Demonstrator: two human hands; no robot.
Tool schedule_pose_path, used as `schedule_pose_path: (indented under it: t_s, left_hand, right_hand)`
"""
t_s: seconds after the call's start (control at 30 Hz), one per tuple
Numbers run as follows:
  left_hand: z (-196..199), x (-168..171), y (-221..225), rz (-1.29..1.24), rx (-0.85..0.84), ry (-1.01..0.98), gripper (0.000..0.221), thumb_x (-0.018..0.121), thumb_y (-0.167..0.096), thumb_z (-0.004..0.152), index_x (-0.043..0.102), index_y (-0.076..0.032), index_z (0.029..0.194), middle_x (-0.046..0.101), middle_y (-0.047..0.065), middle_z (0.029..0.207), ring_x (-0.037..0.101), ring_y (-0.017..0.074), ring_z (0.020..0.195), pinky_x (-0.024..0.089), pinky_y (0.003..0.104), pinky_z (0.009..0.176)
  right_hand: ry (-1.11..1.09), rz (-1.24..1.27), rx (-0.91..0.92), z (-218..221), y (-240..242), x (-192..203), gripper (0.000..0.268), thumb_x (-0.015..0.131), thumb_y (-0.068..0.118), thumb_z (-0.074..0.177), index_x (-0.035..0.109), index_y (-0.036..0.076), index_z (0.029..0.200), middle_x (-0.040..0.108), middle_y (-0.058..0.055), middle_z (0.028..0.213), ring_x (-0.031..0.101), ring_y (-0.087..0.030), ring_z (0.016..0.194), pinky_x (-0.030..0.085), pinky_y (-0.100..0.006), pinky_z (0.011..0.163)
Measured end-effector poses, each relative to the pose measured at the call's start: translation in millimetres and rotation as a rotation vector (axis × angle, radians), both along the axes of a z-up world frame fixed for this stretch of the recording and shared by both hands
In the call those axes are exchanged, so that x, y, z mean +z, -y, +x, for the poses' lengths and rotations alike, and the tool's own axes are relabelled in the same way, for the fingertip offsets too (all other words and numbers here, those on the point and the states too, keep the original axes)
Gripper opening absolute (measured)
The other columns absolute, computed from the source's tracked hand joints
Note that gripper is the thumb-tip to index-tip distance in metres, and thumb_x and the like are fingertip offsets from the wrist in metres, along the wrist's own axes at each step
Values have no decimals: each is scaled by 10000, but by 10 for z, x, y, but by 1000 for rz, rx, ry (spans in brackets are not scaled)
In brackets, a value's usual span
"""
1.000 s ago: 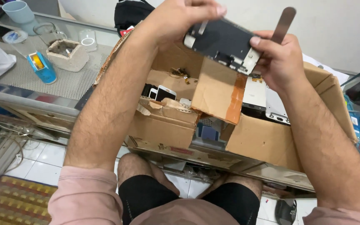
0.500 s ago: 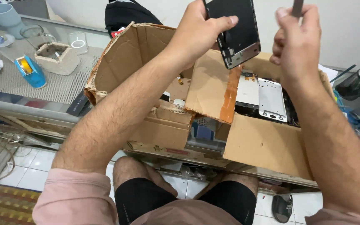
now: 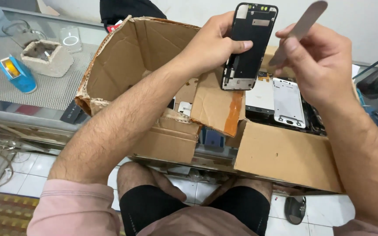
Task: Sorting through a box of used smartphone components and using a metal tool to separate internal layers of the screens.
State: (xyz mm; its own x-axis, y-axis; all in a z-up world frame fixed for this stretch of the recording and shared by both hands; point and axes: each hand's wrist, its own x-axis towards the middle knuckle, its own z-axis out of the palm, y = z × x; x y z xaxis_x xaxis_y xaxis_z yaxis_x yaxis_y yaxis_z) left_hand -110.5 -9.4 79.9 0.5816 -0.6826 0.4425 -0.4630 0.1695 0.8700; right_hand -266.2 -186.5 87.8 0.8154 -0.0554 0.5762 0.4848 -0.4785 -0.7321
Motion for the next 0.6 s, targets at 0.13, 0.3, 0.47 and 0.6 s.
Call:
schedule_pose_path:
  t_s: [0.13,0.3,0.47,0.6]
  left_hand:
    - [51,-115,68,-86,-31,55,178,732,-102,895,671,-125,1061,769,-11,1029,737,129,967,604,310,861]
    - [98,-172,93,-94,-38,146,186,731,-118,912,661,-109,1083,768,-12,1029,743,120,966,601,298,879]
    - [-6,-127,60,-72,12,161,193,720,-120,916,660,-136,1098,757,-28,1025,732,116,995,605,289,890]
    - [-19,-146,58,-141,-62,215,121,689,-131,951,628,-106,1052,714,-29,972,702,94,916,585,265,834]
  right_hand:
    - [38,-89,45,15,-8,-72,127,618,-13,1122,626,-91,1223,686,-216,1091,737,-295,873,679,-336,798]
    - [33,5,112,132,-77,-256,94,715,-59,994,645,-106,1036,700,-223,992,724,-269,803,678,-329,762]
    - [7,22,121,84,-236,-236,81,712,-91,969,635,-115,961,704,-248,975,753,-311,876,688,-343,833]
    - [29,15,84,109,-221,-288,97,707,-82,994,619,-107,962,694,-261,958,749,-309,806,698,-357,792]
